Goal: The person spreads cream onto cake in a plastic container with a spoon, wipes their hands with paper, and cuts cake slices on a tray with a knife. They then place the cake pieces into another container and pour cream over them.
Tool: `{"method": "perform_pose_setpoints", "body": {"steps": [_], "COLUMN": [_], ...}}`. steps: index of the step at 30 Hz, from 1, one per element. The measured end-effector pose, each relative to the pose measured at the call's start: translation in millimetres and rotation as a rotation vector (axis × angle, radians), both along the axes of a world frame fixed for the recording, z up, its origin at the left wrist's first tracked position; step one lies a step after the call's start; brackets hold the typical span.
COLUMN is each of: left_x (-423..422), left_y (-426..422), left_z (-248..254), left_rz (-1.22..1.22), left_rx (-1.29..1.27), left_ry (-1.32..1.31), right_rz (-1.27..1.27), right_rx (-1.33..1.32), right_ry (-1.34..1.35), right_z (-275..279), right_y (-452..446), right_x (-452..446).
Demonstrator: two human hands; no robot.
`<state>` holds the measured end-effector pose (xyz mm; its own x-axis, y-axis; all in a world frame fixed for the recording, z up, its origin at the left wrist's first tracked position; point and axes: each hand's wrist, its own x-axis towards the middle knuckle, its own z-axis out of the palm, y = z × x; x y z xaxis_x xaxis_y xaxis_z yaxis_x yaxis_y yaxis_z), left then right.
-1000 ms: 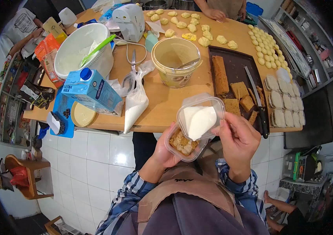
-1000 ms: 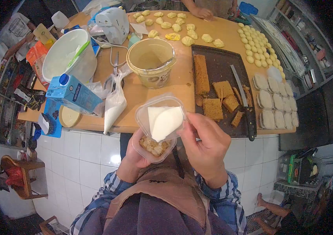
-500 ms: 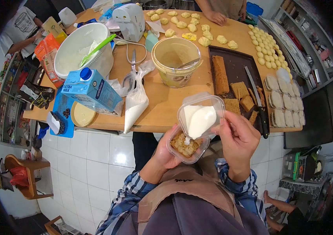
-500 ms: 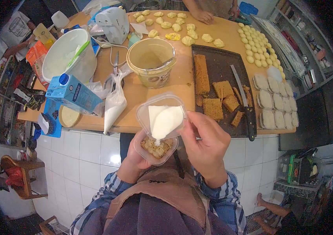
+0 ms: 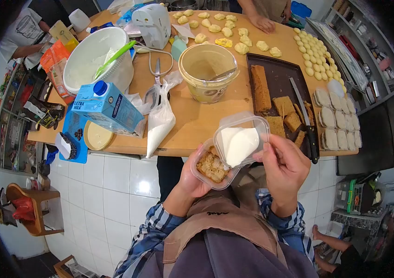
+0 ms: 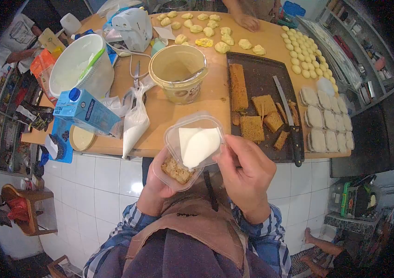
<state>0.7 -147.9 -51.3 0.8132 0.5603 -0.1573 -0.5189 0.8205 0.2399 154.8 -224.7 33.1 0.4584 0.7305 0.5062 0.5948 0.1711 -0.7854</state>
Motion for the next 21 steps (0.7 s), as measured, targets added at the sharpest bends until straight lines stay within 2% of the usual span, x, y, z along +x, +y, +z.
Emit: {"method": "perform_pose_setpoints", "body": {"steps": [8, 14, 17, 21], "left_x": [0, 4, 6, 6], "left_y": [-4, -12, -15, -14], "left_z": [-13, -12, -4, -11], "left_rz": [-0.128, -0.137, -0.143, -0.160], "left_rx": [0.043, -0.043, -0.063, -0.098], "left_ry": [-0.011, -0.020, 0.107, 0.036], "right_rz": [-0.035, -0.012, -0.018, -0.019], "right_rx": [0.001, -0.003, 0.010, 0.007], "right_ry": [0.007, -0.072, -0.072, -0.064], "right_z": [-1, -8, -10, -10], "right_y": [5, 6, 8, 8], "right_x": [3, 9, 9, 9]}}
